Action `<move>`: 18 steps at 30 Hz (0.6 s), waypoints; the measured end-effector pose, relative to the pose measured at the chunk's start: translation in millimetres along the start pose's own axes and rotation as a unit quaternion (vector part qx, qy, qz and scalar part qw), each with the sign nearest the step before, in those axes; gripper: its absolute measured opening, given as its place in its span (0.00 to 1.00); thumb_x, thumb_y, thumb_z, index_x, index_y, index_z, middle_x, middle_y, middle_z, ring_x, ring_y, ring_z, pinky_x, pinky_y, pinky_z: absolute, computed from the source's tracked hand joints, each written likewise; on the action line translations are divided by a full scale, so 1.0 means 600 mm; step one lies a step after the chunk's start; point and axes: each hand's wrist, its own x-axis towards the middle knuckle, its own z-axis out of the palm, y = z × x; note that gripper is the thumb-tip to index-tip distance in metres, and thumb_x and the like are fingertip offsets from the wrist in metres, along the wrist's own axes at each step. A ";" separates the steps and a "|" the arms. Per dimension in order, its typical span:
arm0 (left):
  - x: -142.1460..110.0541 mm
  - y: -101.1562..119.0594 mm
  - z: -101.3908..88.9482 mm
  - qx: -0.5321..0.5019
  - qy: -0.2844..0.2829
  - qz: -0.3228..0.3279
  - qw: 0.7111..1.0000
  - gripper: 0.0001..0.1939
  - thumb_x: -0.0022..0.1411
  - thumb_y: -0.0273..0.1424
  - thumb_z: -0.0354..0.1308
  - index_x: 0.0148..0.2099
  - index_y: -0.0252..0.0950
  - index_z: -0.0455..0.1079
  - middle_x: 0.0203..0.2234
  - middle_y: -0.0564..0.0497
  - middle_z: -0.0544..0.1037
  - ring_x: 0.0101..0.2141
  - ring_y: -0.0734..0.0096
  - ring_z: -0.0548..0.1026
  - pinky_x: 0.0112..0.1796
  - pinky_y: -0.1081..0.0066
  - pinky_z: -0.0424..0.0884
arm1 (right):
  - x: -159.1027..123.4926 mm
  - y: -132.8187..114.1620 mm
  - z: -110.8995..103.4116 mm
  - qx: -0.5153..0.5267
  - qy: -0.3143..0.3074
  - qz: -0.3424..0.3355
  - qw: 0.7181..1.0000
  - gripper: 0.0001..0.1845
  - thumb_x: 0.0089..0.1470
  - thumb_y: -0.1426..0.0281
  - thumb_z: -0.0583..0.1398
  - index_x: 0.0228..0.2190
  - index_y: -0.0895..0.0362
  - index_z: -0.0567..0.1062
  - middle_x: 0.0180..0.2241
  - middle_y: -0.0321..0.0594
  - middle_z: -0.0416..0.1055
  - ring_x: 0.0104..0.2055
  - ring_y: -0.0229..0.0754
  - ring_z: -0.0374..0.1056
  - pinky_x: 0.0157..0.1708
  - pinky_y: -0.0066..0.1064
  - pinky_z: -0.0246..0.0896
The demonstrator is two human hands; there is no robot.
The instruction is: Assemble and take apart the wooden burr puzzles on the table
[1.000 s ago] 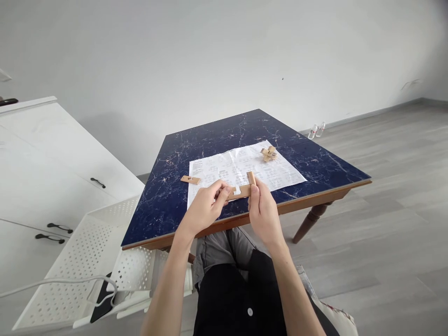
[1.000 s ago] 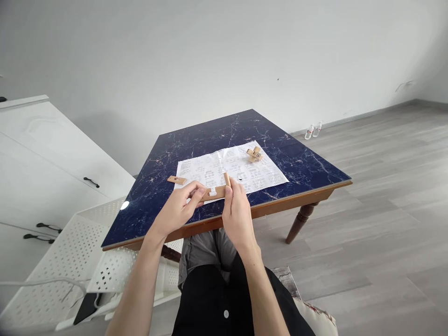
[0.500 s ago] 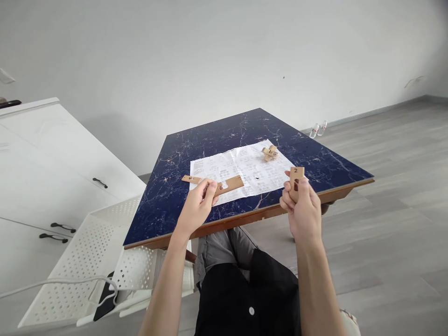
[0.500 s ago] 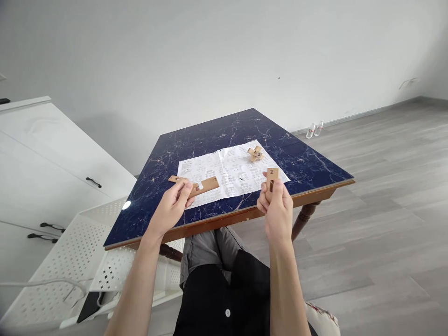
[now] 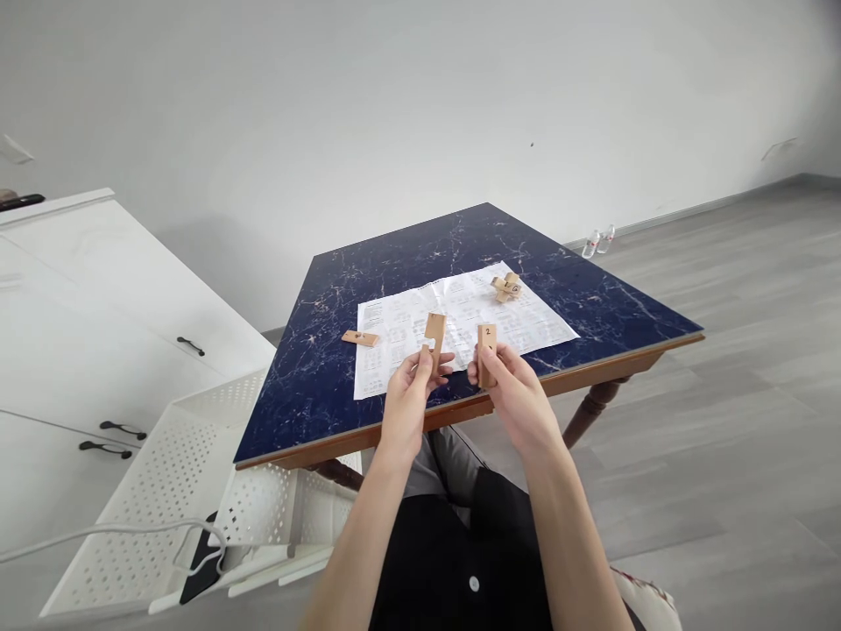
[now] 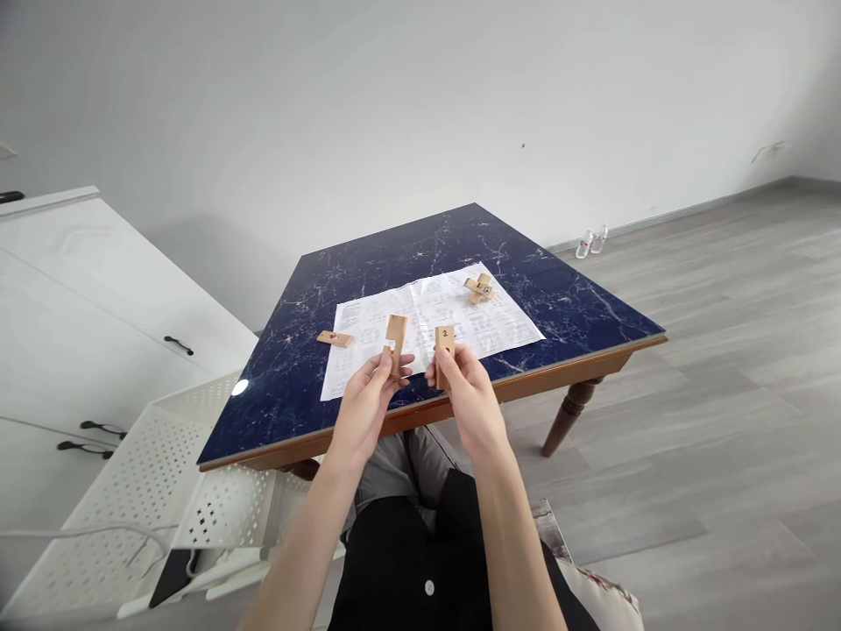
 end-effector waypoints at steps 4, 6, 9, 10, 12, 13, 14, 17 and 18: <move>-0.011 -0.013 0.026 -0.064 0.038 0.002 0.997 0.24 0.65 0.53 0.68 0.48 0.37 0.78 0.49 0.42 0.85 0.53 0.57 0.80 0.52 0.61 0.75 | -0.006 0.006 0.026 -0.052 0.028 -0.006 0.998 0.23 0.65 0.44 0.62 0.37 0.52 0.76 0.37 0.42 0.77 0.41 0.49 0.73 0.43 0.39 0.71; -0.015 -0.014 0.034 -0.085 0.040 0.002 0.996 0.24 0.65 0.52 0.69 0.47 0.37 0.78 0.49 0.43 0.84 0.55 0.56 0.80 0.52 0.62 0.74 | -0.009 0.007 0.034 -0.107 0.052 -0.022 0.993 0.24 0.64 0.44 0.62 0.35 0.52 0.77 0.36 0.42 0.77 0.41 0.49 0.73 0.42 0.37 0.70; -0.019 -0.012 0.038 -0.106 0.037 0.007 0.994 0.23 0.64 0.52 0.69 0.46 0.36 0.78 0.47 0.44 0.84 0.53 0.57 0.80 0.53 0.62 0.75 | -0.013 0.007 0.038 -0.141 0.040 -0.034 0.989 0.25 0.64 0.44 0.63 0.33 0.53 0.78 0.30 0.38 0.74 0.34 0.45 0.70 0.34 0.34 0.66; -0.019 -0.011 0.038 -0.110 0.038 0.011 0.993 0.23 0.64 0.52 0.69 0.45 0.36 0.77 0.46 0.44 0.83 0.53 0.58 0.80 0.53 0.62 0.75 | -0.013 0.006 0.038 -0.140 0.032 -0.036 0.989 0.24 0.65 0.45 0.63 0.34 0.53 0.79 0.28 0.37 0.72 0.32 0.44 0.68 0.32 0.33 0.64; -0.020 -0.008 0.036 -0.111 0.043 0.023 0.993 0.22 0.64 0.52 0.70 0.44 0.37 0.75 0.45 0.46 0.83 0.52 0.60 0.80 0.54 0.63 0.75 | -0.014 0.003 0.036 -0.135 0.019 -0.037 0.990 0.23 0.65 0.45 0.64 0.36 0.53 0.79 0.26 0.35 0.69 0.28 0.41 0.65 0.28 0.32 0.60; -0.020 -0.007 0.035 -0.109 0.047 0.030 0.993 0.22 0.64 0.51 0.70 0.43 0.38 0.74 0.45 0.47 0.82 0.51 0.61 0.80 0.53 0.63 0.76 | -0.015 0.002 0.036 -0.133 0.014 -0.036 0.990 0.23 0.64 0.45 0.64 0.37 0.53 0.79 0.26 0.34 0.70 0.26 0.40 0.63 0.26 0.32 0.58; -0.020 -0.005 0.033 -0.104 0.051 0.037 0.993 0.22 0.65 0.51 0.69 0.43 0.38 0.73 0.45 0.48 0.82 0.51 0.62 0.80 0.53 0.64 0.76 | -0.015 0.000 0.035 -0.132 0.005 -0.032 0.991 0.23 0.63 0.45 0.65 0.37 0.53 0.79 0.26 0.34 0.70 0.24 0.39 0.62 0.24 0.31 0.57; -0.020 -0.003 0.028 -0.075 0.063 0.056 0.994 0.21 0.67 0.51 0.68 0.44 0.39 0.72 0.45 0.49 0.82 0.47 0.63 0.82 0.47 0.65 0.79 | -0.016 -0.005 0.036 -0.119 -0.026 -0.007 0.993 0.25 0.62 0.44 0.66 0.39 0.54 0.79 0.27 0.35 0.74 0.19 0.36 0.60 0.20 0.31 0.54; -0.020 -0.002 0.026 -0.059 0.067 0.062 0.994 0.21 0.67 0.51 0.67 0.44 0.39 0.71 0.44 0.48 0.82 0.44 0.63 0.82 0.44 0.66 0.79 | -0.017 -0.007 0.037 -0.115 -0.030 -0.002 0.993 0.25 0.61 0.44 0.66 0.39 0.54 0.79 0.27 0.35 0.75 0.18 0.36 0.60 0.19 0.31 0.54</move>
